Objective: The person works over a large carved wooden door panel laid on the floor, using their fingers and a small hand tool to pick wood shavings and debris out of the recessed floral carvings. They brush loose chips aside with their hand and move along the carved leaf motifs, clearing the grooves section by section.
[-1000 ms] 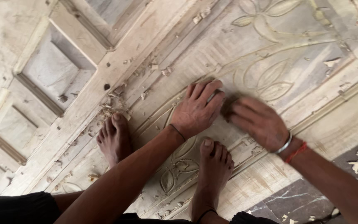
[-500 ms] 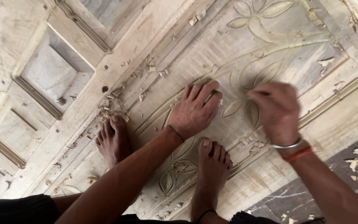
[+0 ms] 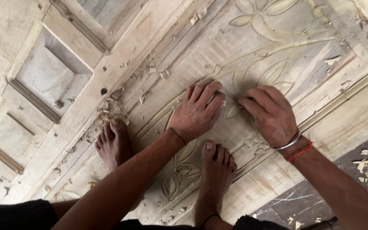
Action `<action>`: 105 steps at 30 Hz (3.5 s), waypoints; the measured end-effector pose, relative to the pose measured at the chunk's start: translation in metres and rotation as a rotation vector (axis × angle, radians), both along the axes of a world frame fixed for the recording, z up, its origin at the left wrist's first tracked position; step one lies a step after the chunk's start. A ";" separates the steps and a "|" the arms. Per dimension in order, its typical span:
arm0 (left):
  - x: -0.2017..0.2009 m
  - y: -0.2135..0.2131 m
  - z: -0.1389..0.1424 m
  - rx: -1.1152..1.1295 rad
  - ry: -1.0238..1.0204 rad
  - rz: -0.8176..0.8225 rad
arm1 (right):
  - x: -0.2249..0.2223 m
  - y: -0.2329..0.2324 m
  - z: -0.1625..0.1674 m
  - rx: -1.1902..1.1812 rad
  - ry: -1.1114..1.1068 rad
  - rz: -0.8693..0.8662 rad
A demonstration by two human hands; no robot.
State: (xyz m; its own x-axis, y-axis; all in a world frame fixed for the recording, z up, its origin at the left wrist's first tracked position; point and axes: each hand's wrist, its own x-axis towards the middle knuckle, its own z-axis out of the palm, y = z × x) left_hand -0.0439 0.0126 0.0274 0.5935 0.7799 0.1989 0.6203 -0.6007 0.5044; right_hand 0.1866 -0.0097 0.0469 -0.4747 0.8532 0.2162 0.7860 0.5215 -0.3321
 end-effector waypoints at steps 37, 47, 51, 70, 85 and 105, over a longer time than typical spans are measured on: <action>-0.001 -0.001 -0.005 -0.049 0.019 0.014 | -0.002 -0.004 -0.014 0.042 0.091 -0.114; 0.000 0.004 -0.008 0.012 -0.022 0.013 | -0.009 0.000 0.009 0.005 0.127 -0.076; 0.000 0.001 -0.006 -0.018 0.002 0.028 | -0.007 -0.002 0.005 -0.033 0.122 -0.126; 0.000 0.003 -0.003 -0.003 0.010 0.017 | 0.008 -0.018 -0.012 -0.013 0.395 -0.476; 0.001 0.002 -0.004 0.009 0.025 0.024 | -0.011 -0.005 -0.027 0.106 0.104 -0.180; 0.001 0.002 -0.001 -0.014 -0.006 0.014 | -0.006 0.008 0.003 -0.055 0.070 -0.138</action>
State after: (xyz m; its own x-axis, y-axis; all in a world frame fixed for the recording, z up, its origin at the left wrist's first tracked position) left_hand -0.0428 0.0145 0.0263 0.5816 0.7906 0.1914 0.6253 -0.5851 0.5164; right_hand 0.1806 -0.0020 0.0495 -0.3372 0.9207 0.1964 0.8229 0.3896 -0.4137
